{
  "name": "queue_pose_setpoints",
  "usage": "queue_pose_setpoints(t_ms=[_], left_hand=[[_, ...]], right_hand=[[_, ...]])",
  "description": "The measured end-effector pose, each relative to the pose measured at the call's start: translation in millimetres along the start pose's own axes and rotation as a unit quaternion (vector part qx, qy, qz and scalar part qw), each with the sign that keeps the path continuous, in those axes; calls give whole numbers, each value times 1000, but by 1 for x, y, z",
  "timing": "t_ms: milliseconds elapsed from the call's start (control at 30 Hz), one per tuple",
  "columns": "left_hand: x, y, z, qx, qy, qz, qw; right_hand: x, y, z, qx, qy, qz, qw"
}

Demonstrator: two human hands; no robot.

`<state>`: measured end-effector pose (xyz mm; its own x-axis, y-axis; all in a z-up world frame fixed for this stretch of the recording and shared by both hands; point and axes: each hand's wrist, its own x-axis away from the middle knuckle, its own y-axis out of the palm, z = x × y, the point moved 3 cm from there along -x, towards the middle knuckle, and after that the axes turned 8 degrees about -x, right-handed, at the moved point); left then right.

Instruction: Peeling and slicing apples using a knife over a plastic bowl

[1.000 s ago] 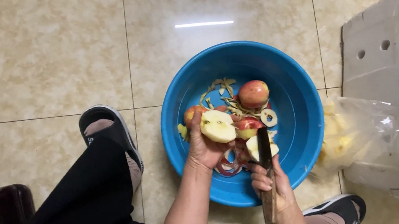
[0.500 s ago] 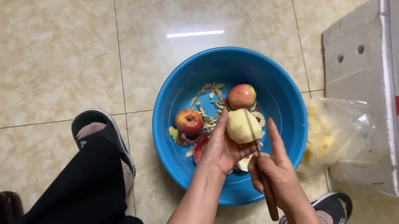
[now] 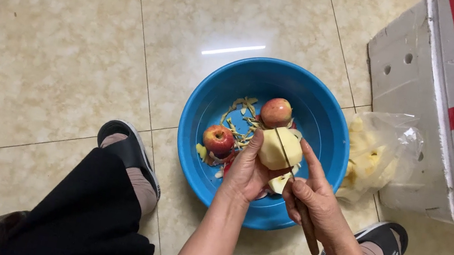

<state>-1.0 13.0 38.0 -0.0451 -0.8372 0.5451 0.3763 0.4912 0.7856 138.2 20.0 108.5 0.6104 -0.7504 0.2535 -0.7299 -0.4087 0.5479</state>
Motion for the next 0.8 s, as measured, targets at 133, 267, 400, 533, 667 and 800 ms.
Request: queue_pose_setpoints(t_ms=[133, 267, 400, 533, 667, 800], left_hand=[[9, -7, -1, -33, 25, -18, 999], [23, 3, 1, -55, 76, -72, 993], [52, 29, 17, -122, 128, -92, 980], [53, 32, 14, -161, 169, -94, 968], [58, 37, 5, -121, 161, -99, 975], [50, 27, -4, -75, 139, -106, 982]], right_hand=[[6, 1, 1, -4, -4, 3, 1000], [13, -1, 5, 4, -21, 8, 1000], [20, -1, 8, -6, -30, 18, 999], [24, -1, 7, -19, -35, -11, 999], [26, -6, 9, -25, -44, -15, 999], [27, -5, 9, -22, -52, -15, 998]])
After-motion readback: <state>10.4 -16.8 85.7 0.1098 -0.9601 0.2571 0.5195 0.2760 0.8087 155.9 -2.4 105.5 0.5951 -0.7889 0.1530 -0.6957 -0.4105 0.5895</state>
